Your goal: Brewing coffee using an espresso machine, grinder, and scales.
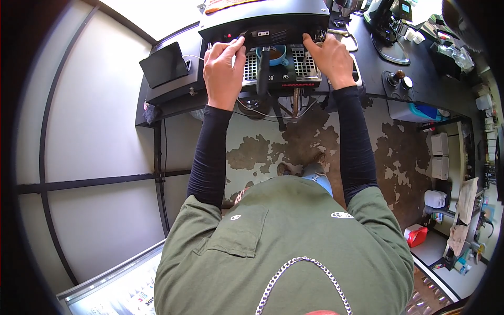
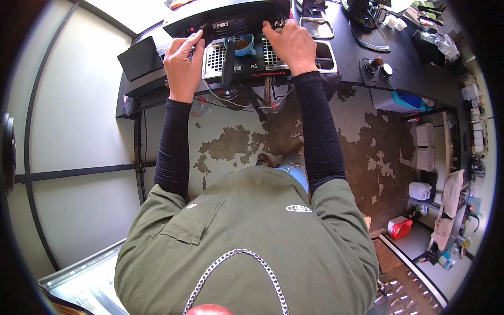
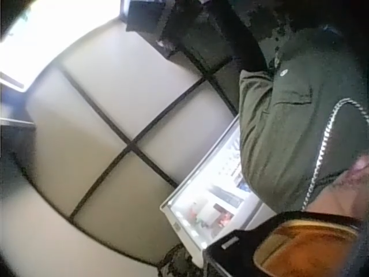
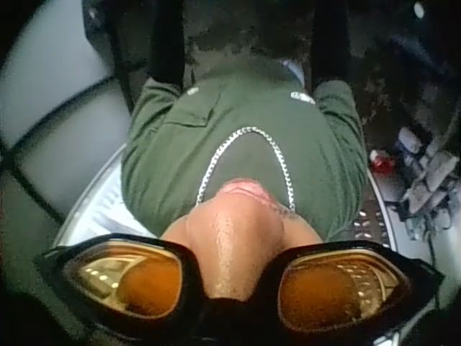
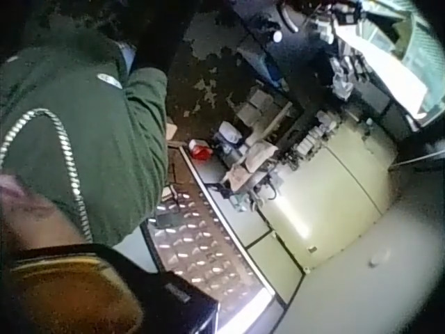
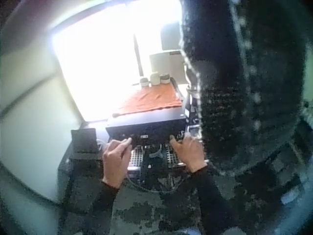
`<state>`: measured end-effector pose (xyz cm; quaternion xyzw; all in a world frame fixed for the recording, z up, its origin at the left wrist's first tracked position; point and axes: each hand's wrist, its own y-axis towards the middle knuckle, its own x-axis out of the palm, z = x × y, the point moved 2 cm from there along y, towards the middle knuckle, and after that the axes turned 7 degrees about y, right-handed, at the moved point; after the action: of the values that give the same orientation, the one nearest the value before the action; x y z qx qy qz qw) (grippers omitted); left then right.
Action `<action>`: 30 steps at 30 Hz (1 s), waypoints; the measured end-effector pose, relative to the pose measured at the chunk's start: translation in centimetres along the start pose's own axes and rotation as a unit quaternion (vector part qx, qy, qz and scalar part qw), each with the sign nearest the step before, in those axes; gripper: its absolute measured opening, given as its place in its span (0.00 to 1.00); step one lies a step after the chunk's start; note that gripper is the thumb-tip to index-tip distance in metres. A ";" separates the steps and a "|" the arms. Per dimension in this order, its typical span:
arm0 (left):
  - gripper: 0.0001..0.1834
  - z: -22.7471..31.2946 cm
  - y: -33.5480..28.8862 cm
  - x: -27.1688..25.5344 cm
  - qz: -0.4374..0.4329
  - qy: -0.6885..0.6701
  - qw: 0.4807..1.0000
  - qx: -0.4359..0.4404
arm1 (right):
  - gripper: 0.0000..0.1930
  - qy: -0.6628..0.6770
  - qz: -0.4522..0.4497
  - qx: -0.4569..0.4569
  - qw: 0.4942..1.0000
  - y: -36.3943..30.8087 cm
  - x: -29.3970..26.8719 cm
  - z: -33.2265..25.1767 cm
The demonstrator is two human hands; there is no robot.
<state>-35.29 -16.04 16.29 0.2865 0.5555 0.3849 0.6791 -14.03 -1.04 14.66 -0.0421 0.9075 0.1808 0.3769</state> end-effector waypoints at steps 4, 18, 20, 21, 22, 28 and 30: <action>0.12 0.1 0.0 -0.1 -0.001 0.006 1.000 0.001 | 0.35 0.006 0.001 -0.004 1.000 -0.1 -0.1 0.0; 0.13 0.1 -0.1 0.0 -0.003 -0.001 1.000 -0.002 | 0.35 0.001 0.005 -0.008 1.000 -0.1 0.1 0.1; 0.12 0.1 -0.1 0.0 -0.004 0.000 1.000 -0.003 | 0.35 -0.001 0.006 -0.007 1.000 -0.1 0.0 0.1; 0.12 0.1 -0.1 0.0 -0.001 0.003 1.000 -0.001 | 0.35 -0.003 0.006 -0.006 1.000 0.0 0.1 0.1; 0.12 0.1 -0.1 0.0 0.001 0.006 1.000 0.000 | 0.35 -0.005 0.005 -0.006 1.000 0.0 0.1 0.1; 0.12 0.1 0.0 0.0 0.000 0.007 1.000 -0.002 | 0.35 0.002 0.007 -0.006 1.000 -0.1 -0.1 -0.1; 0.12 0.1 -0.1 -0.1 0.001 0.006 1.000 -0.001 | 0.35 -0.002 0.005 -0.005 1.000 -0.2 -0.1 -0.1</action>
<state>-35.18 -16.14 16.25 0.2839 0.5584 0.3880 0.6760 -14.02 -1.22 14.72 -0.0393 0.9061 0.1877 0.3772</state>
